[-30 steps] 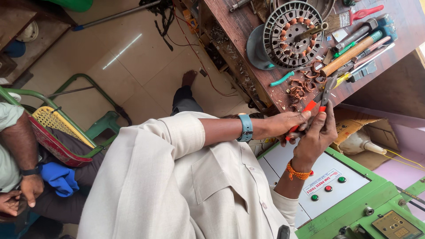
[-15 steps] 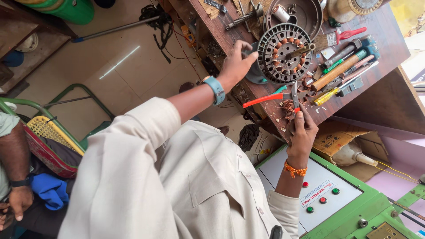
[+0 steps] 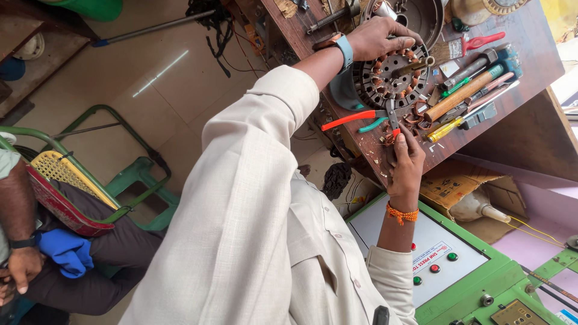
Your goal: The person uses pliers to pull and cut copper wire coils from the slots of a motor stator resting on a workbench. They repeatedly grip, pull, and snip the windings, accumulating copper scraps on the table.
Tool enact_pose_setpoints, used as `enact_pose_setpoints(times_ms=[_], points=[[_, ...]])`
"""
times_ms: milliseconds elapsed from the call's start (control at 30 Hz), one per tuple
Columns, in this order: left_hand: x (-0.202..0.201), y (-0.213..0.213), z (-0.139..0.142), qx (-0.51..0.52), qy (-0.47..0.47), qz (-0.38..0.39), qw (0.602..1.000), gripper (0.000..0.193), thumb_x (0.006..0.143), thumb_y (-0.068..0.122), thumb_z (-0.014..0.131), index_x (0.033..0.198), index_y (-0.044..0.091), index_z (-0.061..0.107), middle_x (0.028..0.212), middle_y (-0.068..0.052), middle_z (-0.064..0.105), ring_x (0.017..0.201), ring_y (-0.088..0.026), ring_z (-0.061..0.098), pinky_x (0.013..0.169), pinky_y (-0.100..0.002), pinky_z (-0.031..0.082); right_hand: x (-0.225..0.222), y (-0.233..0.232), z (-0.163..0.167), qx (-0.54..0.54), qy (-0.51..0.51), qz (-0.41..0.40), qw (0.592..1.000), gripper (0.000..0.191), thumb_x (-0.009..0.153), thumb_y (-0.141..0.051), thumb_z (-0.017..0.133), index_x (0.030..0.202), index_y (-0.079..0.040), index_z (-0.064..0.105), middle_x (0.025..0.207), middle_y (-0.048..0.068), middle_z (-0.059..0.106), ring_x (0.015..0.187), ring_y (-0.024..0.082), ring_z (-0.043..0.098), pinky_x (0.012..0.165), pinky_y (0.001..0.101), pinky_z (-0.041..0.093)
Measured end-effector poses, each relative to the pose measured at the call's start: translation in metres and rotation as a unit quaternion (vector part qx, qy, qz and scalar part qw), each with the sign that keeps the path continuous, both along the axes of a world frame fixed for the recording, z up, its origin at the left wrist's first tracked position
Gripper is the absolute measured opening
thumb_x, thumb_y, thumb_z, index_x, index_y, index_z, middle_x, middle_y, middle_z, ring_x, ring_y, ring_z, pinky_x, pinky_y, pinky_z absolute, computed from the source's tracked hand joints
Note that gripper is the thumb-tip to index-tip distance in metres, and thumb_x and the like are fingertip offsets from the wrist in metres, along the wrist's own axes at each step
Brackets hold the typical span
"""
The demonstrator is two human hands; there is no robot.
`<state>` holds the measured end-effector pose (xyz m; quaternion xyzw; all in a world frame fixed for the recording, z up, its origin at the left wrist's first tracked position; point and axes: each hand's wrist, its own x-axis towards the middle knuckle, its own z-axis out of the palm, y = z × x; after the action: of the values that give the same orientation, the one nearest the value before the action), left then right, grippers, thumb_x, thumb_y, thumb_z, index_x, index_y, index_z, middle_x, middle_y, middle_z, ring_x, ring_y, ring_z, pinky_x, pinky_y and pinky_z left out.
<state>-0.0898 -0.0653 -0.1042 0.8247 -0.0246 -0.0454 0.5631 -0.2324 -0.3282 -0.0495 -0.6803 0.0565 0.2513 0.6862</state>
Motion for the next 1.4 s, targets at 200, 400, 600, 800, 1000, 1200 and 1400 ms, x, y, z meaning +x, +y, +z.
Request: enact_pose_setpoints(times_ms=[200,400,600,800,1000,1200,1400], points=[[0.010,0.000,-0.009,-0.125,-0.047,-0.007,0.991,0.026,0.100,0.037,0.066,0.118,0.023,0.081,0.083,0.008,0.079,0.067,0.000,0.068,0.058,-0.022,0.060,0.017,-0.024,-0.039,-0.106,-0.120,0.028,0.987,0.026,0.112,-0.021,0.063,0.125,0.001,0.067,0.078,-0.007,0.050,0.059,0.001,0.039,0.050,0.0220,0.028],[0.030,0.000,-0.027,-0.177,-0.064,-0.057,0.980,0.026,0.106,0.034,0.065,0.120,0.020,0.081,0.084,0.004,0.074,0.069,-0.001,0.067,0.063,-0.022,0.060,0.016,-0.009,-0.087,-0.143,-0.302,0.001,0.942,0.031,0.111,-0.025,0.066,0.129,0.001,0.065,0.078,-0.002,0.061,0.062,0.004,0.045,0.054,0.0228,0.028],[0.044,0.001,-0.014,-0.103,-0.063,-0.079,0.990,0.026,0.101,0.032,0.066,0.118,0.020,0.081,0.081,0.005,0.075,0.064,-0.002,0.063,0.056,-0.024,0.056,0.003,0.019,-0.037,-0.065,-0.135,-0.062,0.987,0.028,0.104,-0.021,0.066,0.124,0.000,0.064,0.075,-0.004,0.056,0.056,0.002,0.045,0.045,0.0189,0.032],[0.037,-0.006,-0.015,-0.136,-0.029,-0.137,0.981,0.034,0.097,0.044,0.066,0.117,0.019,0.081,0.085,0.006,0.077,0.065,-0.005,0.060,0.056,-0.028,0.056,-0.002,0.016,0.014,-0.011,0.008,-0.073,0.997,0.025,0.103,-0.013,0.065,0.122,0.002,0.064,0.075,-0.005,0.054,0.057,0.002,0.045,0.046,0.0186,0.033],[0.020,-0.016,-0.028,0.113,-0.338,0.275,0.893,0.059,0.106,0.061,0.039,0.101,0.016,0.078,0.080,-0.002,0.064,0.072,-0.020,0.066,0.058,-0.031,0.056,0.002,-0.004,0.002,0.189,0.130,-0.082,0.970,0.029,0.110,-0.018,0.059,0.132,0.000,0.056,0.070,-0.002,0.049,0.057,0.007,0.046,0.050,0.0215,0.038],[-0.100,0.017,-0.020,0.083,-0.027,0.220,0.971,0.046,0.102,0.051,0.054,0.096,0.010,0.074,0.090,-0.011,0.076,0.083,-0.027,0.076,0.076,-0.044,0.059,0.012,-0.021,0.011,0.282,0.193,-0.055,0.938,0.050,0.105,-0.018,0.056,0.150,0.001,0.046,0.090,0.004,0.060,0.085,0.016,0.060,0.077,0.0319,0.051],[-0.187,0.002,0.016,0.086,0.190,-0.055,0.977,0.047,0.087,0.053,0.064,0.118,0.021,0.078,0.099,-0.013,0.079,0.096,-0.031,0.075,0.089,-0.044,0.057,0.010,-0.014,0.031,0.171,0.117,0.013,0.978,0.070,0.088,0.006,0.057,0.156,0.002,0.042,0.107,0.005,0.063,0.106,0.018,0.066,0.091,0.0351,0.053]])
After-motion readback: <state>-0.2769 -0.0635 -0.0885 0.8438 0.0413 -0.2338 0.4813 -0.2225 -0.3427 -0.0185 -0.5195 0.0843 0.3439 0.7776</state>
